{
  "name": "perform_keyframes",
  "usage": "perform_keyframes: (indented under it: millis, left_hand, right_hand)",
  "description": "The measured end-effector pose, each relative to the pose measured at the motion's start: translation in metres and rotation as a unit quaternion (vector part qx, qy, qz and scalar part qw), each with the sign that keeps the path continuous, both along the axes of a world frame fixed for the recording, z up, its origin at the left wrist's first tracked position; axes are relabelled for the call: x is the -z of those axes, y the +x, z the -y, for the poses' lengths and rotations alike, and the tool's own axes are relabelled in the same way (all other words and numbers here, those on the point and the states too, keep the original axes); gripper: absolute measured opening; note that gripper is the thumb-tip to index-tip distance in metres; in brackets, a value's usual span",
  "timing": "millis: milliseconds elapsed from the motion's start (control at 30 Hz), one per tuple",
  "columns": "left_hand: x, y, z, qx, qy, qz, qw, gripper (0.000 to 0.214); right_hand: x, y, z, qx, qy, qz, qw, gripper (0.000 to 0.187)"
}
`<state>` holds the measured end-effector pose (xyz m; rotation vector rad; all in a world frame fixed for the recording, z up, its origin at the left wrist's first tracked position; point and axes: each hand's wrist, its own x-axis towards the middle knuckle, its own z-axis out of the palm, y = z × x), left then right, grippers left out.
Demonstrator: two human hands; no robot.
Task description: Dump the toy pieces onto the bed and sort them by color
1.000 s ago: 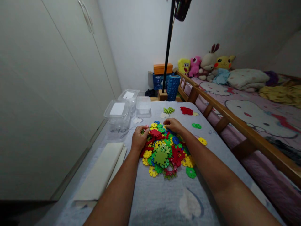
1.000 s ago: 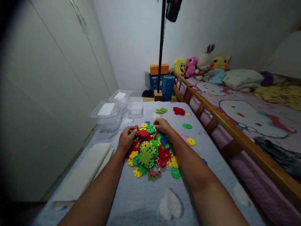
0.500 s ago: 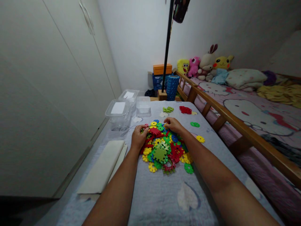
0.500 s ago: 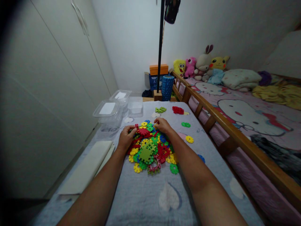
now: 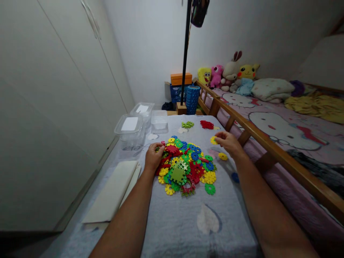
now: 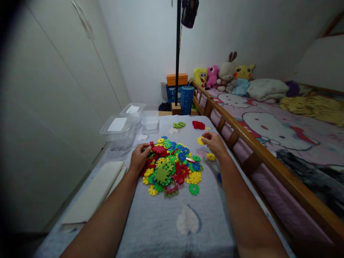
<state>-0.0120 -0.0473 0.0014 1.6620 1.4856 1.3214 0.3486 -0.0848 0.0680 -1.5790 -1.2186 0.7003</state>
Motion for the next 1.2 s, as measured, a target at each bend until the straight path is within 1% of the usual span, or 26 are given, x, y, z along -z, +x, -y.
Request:
perform_keyframes:
  millis: [100, 167, 233, 333, 433, 567, 667, 733, 800, 867, 900, 967, 1033, 1100, 1167, 1200]
  left_hand:
    - [-0.001, 0.000, 0.000, -0.002, -0.001, 0.000, 1.000, 0.025]
    - [0.000, 0.000, 0.000, -0.003, -0.002, -0.001, 1.000, 0.026]
    - [0.000, -0.001, -0.001, 0.001, -0.002, -0.007, 1.000, 0.026]
    - [0.001, -0.002, -0.001, 0.006, 0.000, -0.016, 1.000, 0.027]
    - [0.002, -0.002, -0.001, 0.003, 0.000, -0.019, 1.000, 0.028]
    - [0.005, -0.003, -0.004, 0.007, -0.001, -0.025, 1.000, 0.029]
    - [0.007, -0.003, -0.005, 0.009, -0.001, -0.028, 1.000, 0.030]
    - [0.007, -0.003, -0.005, 0.010, -0.002, -0.030, 1.000, 0.030]
    - [0.006, -0.003, -0.005, 0.011, -0.004, -0.030, 0.999, 0.030]
    - [0.005, -0.002, -0.005, 0.011, -0.006, -0.029, 1.000, 0.030]
    - [0.005, -0.002, -0.005, 0.010, -0.006, -0.028, 1.000, 0.030]
    - [0.004, -0.002, -0.004, 0.009, -0.007, -0.028, 1.000, 0.029]
    - [0.004, -0.002, -0.003, 0.010, -0.008, -0.026, 1.000, 0.028]
    - [0.004, -0.002, -0.003, 0.011, -0.009, -0.025, 1.000, 0.027]
    - [0.004, -0.002, -0.003, 0.012, -0.008, -0.025, 1.000, 0.026]
    - [0.004, -0.002, -0.003, 0.012, -0.008, -0.026, 1.000, 0.026]
  right_hand:
    - [0.008, 0.034, 0.029, 0.080, -0.028, 0.027, 0.996, 0.024]
    - [0.017, 0.044, 0.043, 0.105, -0.046, 0.049, 0.992, 0.020]
    - [0.028, 0.047, 0.051, 0.114, -0.058, 0.070, 0.989, 0.017]
    - [0.043, 0.046, 0.056, 0.111, -0.068, 0.095, 0.987, 0.013]
    - [0.054, 0.046, 0.055, 0.106, -0.068, 0.138, 0.982, 0.009]
    - [0.058, 0.049, 0.055, 0.117, -0.076, 0.220, 0.965, 0.007]
    - [0.058, 0.050, 0.056, 0.125, -0.076, 0.270, 0.952, 0.015]
    - [0.059, 0.048, 0.056, 0.105, -0.069, 0.295, 0.947, 0.021]
    - [0.060, 0.047, 0.057, 0.063, -0.062, 0.324, 0.942, 0.025]
    - [0.062, 0.046, 0.057, 0.024, -0.067, 0.352, 0.933, 0.025]
    - [0.062, 0.045, 0.057, 0.013, -0.072, 0.363, 0.929, 0.024]
    - [0.062, 0.043, 0.056, 0.015, -0.072, 0.377, 0.923, 0.023]
    - [0.061, 0.038, 0.055, 0.031, -0.037, 0.384, 0.922, 0.024]
    - [0.058, 0.028, 0.054, 0.021, 0.018, 0.382, 0.924, 0.024]
    - [0.054, 0.013, 0.053, -0.030, 0.052, 0.371, 0.927, 0.023]
    - [0.052, 0.004, 0.052, -0.066, 0.053, 0.367, 0.926, 0.023]
